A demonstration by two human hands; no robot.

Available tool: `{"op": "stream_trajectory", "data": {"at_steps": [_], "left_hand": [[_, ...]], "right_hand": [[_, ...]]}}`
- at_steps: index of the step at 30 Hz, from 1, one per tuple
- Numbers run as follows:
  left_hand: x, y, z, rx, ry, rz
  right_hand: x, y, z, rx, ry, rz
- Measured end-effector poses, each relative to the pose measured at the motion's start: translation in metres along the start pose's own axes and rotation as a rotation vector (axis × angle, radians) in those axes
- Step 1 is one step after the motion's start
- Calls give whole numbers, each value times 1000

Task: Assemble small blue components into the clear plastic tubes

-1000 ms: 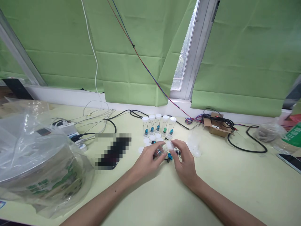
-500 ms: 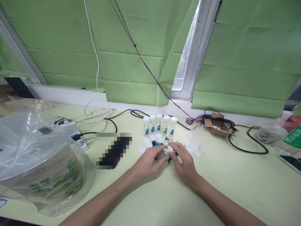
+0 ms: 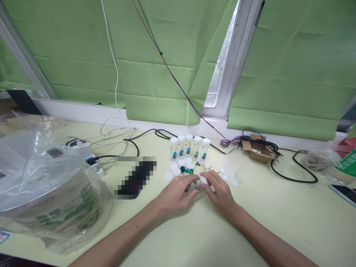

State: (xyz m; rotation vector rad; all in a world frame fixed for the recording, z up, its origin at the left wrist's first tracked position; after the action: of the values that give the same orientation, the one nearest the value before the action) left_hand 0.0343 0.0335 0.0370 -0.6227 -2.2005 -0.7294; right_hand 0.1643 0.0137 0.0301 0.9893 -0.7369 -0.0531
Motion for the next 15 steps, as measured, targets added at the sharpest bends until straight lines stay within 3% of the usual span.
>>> {"op": "stream_trajectory", "data": {"at_steps": [15], "left_hand": [[-10,-7,-12,-104,153,107]], "right_hand": [[-7,-3,2,11,-111,14]]}}
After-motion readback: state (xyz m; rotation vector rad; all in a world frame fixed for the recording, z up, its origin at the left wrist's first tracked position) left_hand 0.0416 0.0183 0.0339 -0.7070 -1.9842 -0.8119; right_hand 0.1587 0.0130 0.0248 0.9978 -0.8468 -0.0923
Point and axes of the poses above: each hand's wrist, its own y-axis towards the middle knuckle, its own x-axis out of the back of the hand, z = x × y, the point moved 7 cm from there along y, towards the middle knuckle, and after that the axes turned 2 degrees about -y, right-handed, at the moved point
